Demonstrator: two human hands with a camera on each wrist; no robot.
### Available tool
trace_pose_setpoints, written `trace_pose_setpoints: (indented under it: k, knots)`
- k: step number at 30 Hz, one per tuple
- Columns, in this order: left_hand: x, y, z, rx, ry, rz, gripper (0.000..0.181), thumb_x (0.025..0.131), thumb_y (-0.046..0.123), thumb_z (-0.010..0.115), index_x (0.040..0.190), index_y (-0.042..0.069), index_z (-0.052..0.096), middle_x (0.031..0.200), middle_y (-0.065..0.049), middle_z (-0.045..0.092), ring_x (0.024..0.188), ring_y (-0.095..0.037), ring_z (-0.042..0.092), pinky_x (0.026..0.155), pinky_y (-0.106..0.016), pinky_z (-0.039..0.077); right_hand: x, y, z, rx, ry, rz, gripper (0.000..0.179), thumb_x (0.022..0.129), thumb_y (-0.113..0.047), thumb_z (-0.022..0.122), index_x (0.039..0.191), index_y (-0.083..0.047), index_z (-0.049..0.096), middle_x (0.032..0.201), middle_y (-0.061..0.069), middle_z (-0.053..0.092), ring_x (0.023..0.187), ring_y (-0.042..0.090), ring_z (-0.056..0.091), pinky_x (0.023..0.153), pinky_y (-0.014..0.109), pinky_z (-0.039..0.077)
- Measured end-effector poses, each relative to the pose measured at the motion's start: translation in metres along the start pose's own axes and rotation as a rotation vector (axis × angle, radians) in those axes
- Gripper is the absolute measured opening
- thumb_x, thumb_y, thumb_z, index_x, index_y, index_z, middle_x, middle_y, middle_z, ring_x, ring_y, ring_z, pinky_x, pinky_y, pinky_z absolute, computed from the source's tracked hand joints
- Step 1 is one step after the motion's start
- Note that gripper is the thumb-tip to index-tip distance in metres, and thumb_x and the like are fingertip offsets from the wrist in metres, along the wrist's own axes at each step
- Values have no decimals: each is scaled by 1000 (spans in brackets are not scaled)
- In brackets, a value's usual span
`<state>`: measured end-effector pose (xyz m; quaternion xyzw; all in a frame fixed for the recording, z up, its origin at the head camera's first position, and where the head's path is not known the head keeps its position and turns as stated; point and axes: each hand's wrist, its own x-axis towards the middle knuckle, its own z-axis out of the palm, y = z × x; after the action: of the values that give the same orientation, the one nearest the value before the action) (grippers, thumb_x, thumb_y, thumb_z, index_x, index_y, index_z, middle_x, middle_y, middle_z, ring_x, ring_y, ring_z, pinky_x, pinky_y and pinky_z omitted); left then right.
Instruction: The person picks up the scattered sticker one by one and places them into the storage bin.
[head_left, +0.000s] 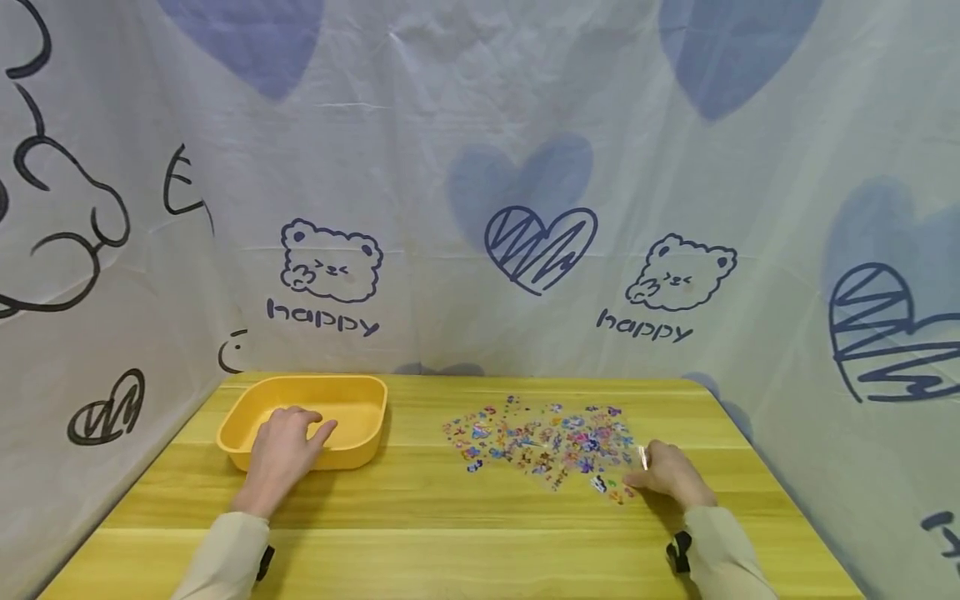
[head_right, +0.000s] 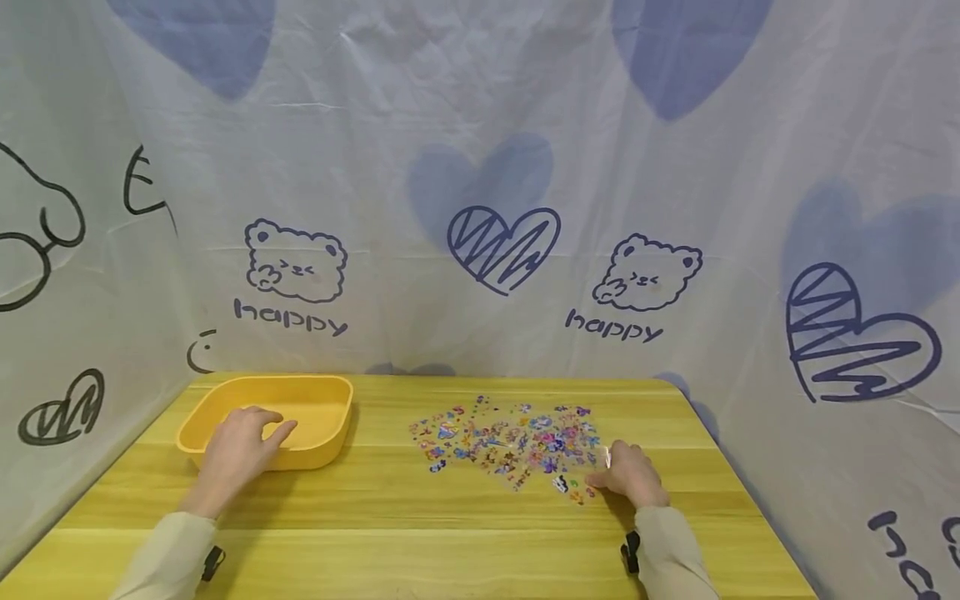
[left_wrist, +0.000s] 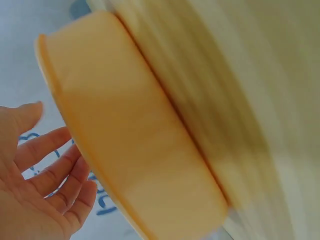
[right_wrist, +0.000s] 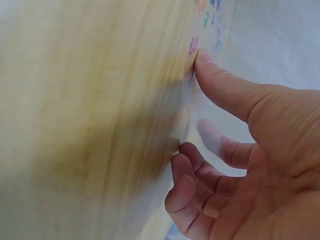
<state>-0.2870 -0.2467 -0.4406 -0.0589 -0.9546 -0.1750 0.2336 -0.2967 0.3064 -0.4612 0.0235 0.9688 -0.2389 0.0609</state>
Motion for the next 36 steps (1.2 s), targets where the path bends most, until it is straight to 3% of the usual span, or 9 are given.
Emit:
trace_pose_setpoints:
  k: [8,13,18,22,27,36]
  knots:
    - [-12,-26,-10,22,-42,-70,54,96,47,58,106,-4,71,113,-29,66,108,-49,54,88,-64,38,1,2,2,29,48,-5,35,84,-20,77,95,1,52,84,9,56,75,22,49,65,33,41]
    - [-12,-38,-16,44,-52,-80,60,94,51,57,106,-5,71,112,-30,65,109,-49,54,90,-64,37,1,8,0,87,112,-71,15,88,-5,66,98,6,62,77,10,67,66,18,58,60,33,47]
    - [-12,-49,-19,20,-102,-124,76,91,62,56,109,-11,67,114,-34,61,109,-50,51,96,-60,36,0,9,-10,120,182,-108,12,88,-3,63,95,6,68,77,11,68,64,19,58,58,34,47]
    - [-15,-57,-20,18,-138,-155,87,88,70,53,112,-13,65,118,-37,57,111,-51,47,98,-61,33,0,8,-18,176,184,-82,15,93,-5,59,98,6,69,74,10,69,58,19,56,54,32,44]
    - [-18,-63,-22,24,-160,-168,90,87,72,52,113,-13,64,120,-37,55,111,-52,45,97,-64,33,1,3,-26,231,173,-43,26,99,-9,52,114,8,64,79,16,70,60,25,63,54,34,48]
    - [-18,-74,-31,11,-218,-175,95,81,75,58,112,-15,62,108,-34,60,98,-46,54,89,-61,41,2,-11,-31,294,245,-48,28,100,-17,55,117,4,65,87,17,71,67,19,64,58,35,53]
